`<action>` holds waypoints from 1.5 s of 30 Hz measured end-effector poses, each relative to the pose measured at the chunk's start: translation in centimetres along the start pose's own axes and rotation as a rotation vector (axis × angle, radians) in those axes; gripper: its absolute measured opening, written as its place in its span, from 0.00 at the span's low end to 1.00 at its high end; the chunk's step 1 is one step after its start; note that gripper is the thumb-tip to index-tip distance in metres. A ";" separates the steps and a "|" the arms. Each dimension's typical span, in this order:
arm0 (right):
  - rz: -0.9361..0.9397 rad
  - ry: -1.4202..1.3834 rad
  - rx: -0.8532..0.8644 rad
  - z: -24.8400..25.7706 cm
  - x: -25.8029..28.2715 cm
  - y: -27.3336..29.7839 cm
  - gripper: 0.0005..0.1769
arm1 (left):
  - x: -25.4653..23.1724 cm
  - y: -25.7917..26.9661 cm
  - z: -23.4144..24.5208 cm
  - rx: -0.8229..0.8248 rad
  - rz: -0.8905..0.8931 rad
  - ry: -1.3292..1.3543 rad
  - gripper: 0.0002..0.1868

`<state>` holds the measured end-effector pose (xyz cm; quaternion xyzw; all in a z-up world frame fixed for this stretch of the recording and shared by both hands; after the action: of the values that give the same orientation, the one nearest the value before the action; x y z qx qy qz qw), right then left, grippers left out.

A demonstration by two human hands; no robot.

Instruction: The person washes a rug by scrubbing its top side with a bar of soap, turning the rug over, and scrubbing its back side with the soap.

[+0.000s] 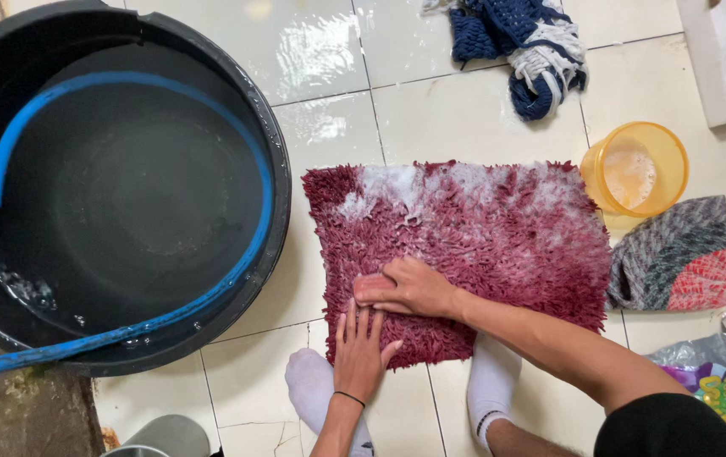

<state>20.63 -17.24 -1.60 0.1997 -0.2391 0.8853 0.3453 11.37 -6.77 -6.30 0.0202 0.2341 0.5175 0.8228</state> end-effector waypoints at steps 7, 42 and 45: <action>-0.152 0.100 0.072 0.9 -8.9 -5.1 0.24 | -0.3 0.6 0.2 0.036 0.012 0.046 0.46; 0.017 0.109 0.095 -0.6 -5.6 -9.1 0.23 | -0.3 2.3 0.0 -0.006 -0.017 0.056 0.46; -0.223 0.206 -0.118 1.6 -8.1 -9.8 0.25 | -0.5 2.1 0.4 -0.013 -0.027 0.070 0.46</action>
<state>33.37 -15.96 -1.77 0.1124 -0.2303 0.8417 0.4753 9.56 -6.15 -5.16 -0.0065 0.2597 0.5082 0.8211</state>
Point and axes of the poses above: each hand's wrist, its own y-axis away from the middle knuckle, its own z-axis out of the back of the hand, x = y × z, the point moved 10 cm from there along -y, towards the middle knuckle, and after that the axes turned 5 degrees about -y, right-handed, at the moved point
